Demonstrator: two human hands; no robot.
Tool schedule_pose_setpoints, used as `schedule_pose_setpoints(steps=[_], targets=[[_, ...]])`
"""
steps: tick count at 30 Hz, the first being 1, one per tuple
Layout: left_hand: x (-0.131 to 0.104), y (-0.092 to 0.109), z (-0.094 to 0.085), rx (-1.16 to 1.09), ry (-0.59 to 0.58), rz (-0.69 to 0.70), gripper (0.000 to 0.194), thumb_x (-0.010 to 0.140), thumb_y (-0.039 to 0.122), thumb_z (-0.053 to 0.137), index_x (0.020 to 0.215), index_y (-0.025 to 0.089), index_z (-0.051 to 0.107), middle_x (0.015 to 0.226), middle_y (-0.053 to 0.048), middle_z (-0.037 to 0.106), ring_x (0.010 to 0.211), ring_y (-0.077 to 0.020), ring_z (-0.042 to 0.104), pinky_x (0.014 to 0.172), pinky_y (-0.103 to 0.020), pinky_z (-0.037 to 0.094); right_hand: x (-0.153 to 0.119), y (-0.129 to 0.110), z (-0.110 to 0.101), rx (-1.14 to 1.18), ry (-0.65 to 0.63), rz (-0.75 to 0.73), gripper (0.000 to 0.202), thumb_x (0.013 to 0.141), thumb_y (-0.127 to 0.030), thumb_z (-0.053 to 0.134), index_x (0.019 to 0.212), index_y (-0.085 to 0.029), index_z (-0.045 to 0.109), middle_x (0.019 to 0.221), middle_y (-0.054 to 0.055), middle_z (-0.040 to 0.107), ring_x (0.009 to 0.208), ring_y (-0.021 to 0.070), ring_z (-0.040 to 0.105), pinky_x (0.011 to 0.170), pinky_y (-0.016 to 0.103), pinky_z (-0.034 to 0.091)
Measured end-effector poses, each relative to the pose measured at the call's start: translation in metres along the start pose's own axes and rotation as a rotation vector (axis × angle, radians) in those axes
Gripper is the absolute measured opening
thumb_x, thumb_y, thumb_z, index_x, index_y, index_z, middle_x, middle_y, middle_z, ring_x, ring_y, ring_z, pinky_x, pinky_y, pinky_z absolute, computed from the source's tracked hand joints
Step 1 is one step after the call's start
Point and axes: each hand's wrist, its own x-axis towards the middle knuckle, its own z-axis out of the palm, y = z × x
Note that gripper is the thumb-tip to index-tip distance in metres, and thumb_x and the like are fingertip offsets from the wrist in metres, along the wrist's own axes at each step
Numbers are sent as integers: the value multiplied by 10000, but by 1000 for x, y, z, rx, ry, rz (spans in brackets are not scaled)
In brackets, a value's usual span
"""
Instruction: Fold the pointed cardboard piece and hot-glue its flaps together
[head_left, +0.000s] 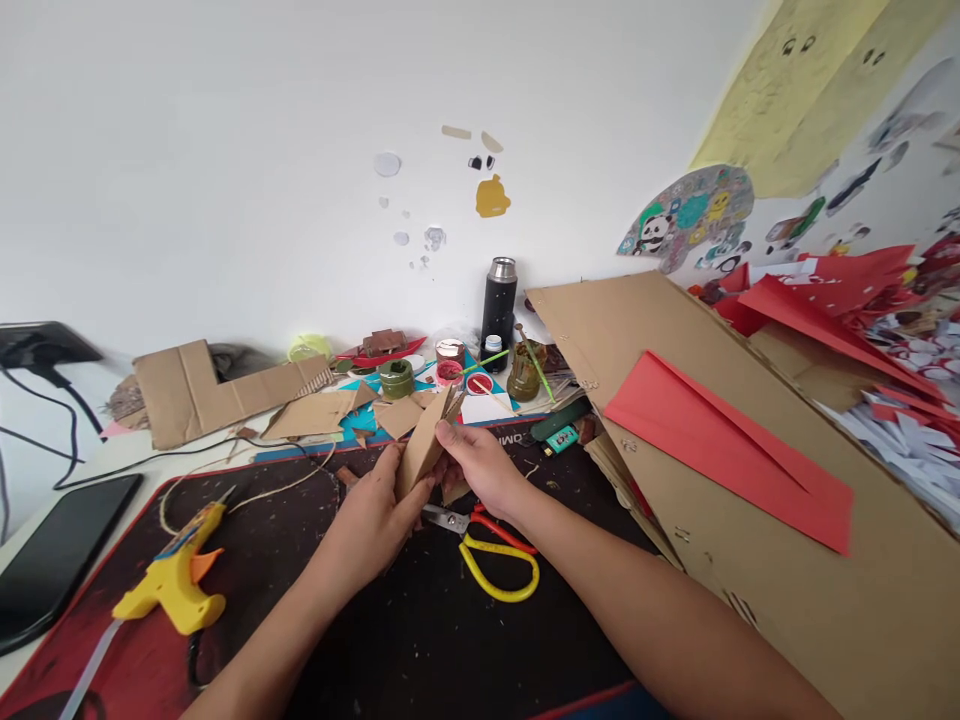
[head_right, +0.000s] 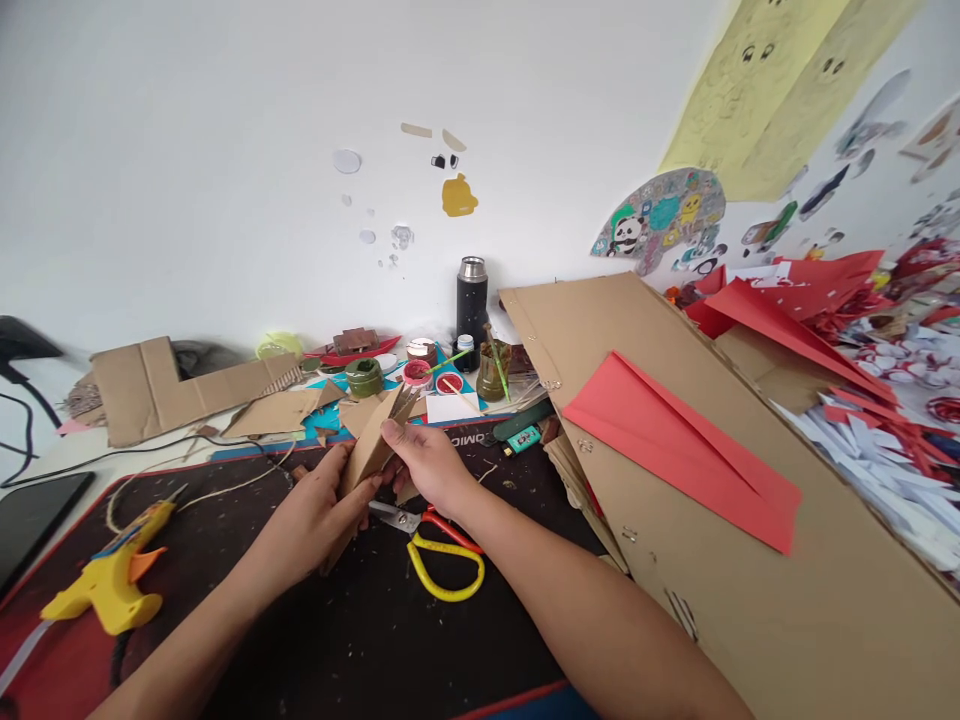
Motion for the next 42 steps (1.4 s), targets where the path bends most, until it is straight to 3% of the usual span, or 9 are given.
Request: schedule_pose_setpoints(steps=[6,10,16,22,26,32,36,39,42], targets=[[0,1,1,-63,20,-23,390,901,576,615,1110,251,565,637,16,686,597,-299,695,625,-385,489,0,1,0,-56,11,9,761,724,-946,716,749,-188,660,612,11,628,542,140,577,511,263,449],[-1,7,-1,-439,-77,-78,542,826,659,732,1133,234,591,694,16,696,581,-249,679,571,-355,527,-4,-2,2,29,-32,-1,716,743,-884,779,914,-191,721,683,8,663,567,151,589,516,265,448],[-2,9,-10,-857,-147,-214,475,809,650,773,894,187,703,662,-60,713,558,-211,658,543,-325,537,-7,-9,2,141,-63,-5,714,850,-897,660,970,-197,733,965,84,755,625,152,633,508,266,446],[-2,6,-9,-979,-324,-380,551,722,693,816,853,157,797,697,-120,765,579,-220,683,558,-318,575,-10,-9,5,128,-58,30,649,780,-830,800,837,-197,669,673,-5,634,522,141,561,483,267,424],[-4,6,-5,-915,-324,-420,641,682,725,870,977,158,824,886,-159,836,786,-309,786,732,-396,644,-11,-11,5,76,48,56,607,724,-759,878,834,-184,714,657,-9,648,542,142,541,513,269,416],[-2,-1,-14,-467,-92,-12,662,762,783,803,1128,231,810,1256,-143,823,1253,-419,711,1085,-504,564,-3,-9,-5,-115,128,-54,518,804,-670,833,952,-174,815,945,79,814,989,294,743,913,401,558],[1,-9,-15,-328,-4,31,674,834,679,790,1349,249,734,1414,-141,761,1346,-415,662,1152,-517,505,-4,-7,-6,-197,111,-80,508,875,-655,776,1036,-175,824,1046,105,823,1096,332,742,956,439,568],[3,-11,-12,-235,-16,35,643,846,606,797,1366,234,721,1429,-143,755,1339,-421,665,1171,-545,479,-9,-10,-1,-170,16,-90,505,868,-660,807,1095,-209,818,1077,86,818,1178,320,729,1041,440,550],[5,-10,-12,-282,-19,2,642,840,616,778,1333,208,723,1379,-151,777,1262,-428,703,1100,-542,532,-12,-14,2,-106,-46,-52,570,839,-765,789,1038,-231,802,931,51,790,990,278,751,908,399,592]])
